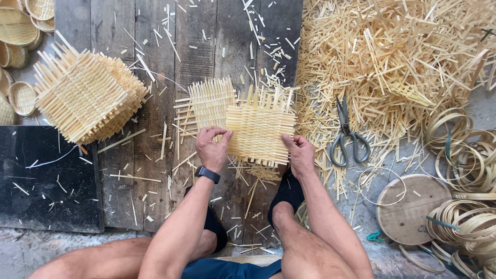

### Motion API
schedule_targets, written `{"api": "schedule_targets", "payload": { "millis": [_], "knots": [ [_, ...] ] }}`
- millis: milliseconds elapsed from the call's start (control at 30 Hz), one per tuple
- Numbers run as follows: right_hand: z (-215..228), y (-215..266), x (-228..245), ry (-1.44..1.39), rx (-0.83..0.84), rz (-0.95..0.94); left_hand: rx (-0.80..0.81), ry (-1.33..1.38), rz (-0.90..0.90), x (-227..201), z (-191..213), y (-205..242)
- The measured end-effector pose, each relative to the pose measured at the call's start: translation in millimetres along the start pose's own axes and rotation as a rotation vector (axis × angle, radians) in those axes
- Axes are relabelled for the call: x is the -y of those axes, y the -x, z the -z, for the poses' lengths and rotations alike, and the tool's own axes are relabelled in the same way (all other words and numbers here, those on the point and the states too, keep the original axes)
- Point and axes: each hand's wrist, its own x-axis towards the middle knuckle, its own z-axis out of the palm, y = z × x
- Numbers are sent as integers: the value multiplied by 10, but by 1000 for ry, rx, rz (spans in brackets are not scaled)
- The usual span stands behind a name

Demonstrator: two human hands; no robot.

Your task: The person constructs small bamboo baskets by weaving thin bamboo strips onto circular frames and using shears to trim excess material.

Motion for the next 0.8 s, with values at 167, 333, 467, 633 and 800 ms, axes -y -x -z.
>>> {"api": "schedule_targets", "payload": {
  "millis": [167,333,467,633,800],
  "knots": [
    [96,-41,-38,-197,71,-3,411,469,289,23,169,-27],
    [94,-56,-77,-231,135,-55,275,1002,503,129,422,-200],
    [41,-35,-56,-49,136,11,88,1201,460,234,657,-314],
    [-50,44,136,-43,287,67,406,1215,542,57,587,-203],
    [-87,161,283,-45,344,-5,346,1444,522,-183,529,-259]
  ]
}}
